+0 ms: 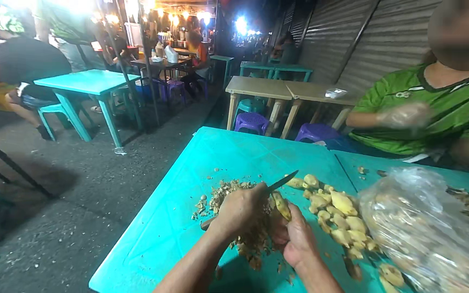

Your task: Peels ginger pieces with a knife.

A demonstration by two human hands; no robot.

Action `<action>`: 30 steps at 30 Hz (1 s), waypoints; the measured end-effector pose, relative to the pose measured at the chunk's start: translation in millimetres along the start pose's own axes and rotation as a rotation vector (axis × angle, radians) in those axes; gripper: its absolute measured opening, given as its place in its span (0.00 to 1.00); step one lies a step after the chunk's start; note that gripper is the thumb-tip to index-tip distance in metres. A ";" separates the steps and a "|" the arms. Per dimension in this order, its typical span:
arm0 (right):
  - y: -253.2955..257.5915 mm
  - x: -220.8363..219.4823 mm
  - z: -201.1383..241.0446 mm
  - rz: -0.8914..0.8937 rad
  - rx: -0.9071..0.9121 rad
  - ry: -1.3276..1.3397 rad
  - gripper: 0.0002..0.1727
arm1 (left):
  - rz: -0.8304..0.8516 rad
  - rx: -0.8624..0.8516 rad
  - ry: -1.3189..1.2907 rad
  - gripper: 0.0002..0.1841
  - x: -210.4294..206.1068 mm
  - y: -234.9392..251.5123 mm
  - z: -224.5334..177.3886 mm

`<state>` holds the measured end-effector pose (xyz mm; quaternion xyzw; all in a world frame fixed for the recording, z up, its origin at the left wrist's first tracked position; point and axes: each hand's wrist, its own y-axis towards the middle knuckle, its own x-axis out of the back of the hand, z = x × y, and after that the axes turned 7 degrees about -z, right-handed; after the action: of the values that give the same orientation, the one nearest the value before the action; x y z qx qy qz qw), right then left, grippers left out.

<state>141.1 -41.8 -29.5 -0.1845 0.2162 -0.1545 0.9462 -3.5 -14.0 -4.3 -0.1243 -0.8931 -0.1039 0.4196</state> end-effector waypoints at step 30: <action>17.1 20.7 -17.1 0.125 1.041 -0.538 0.18 | 0.020 -0.138 -0.498 0.22 11.8 1.3 13.5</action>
<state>154.5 -39.3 -58.3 0.2844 -0.1254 -0.1318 0.9413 -20.1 -7.3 -3.5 -0.1831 -0.9585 -0.1265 0.1783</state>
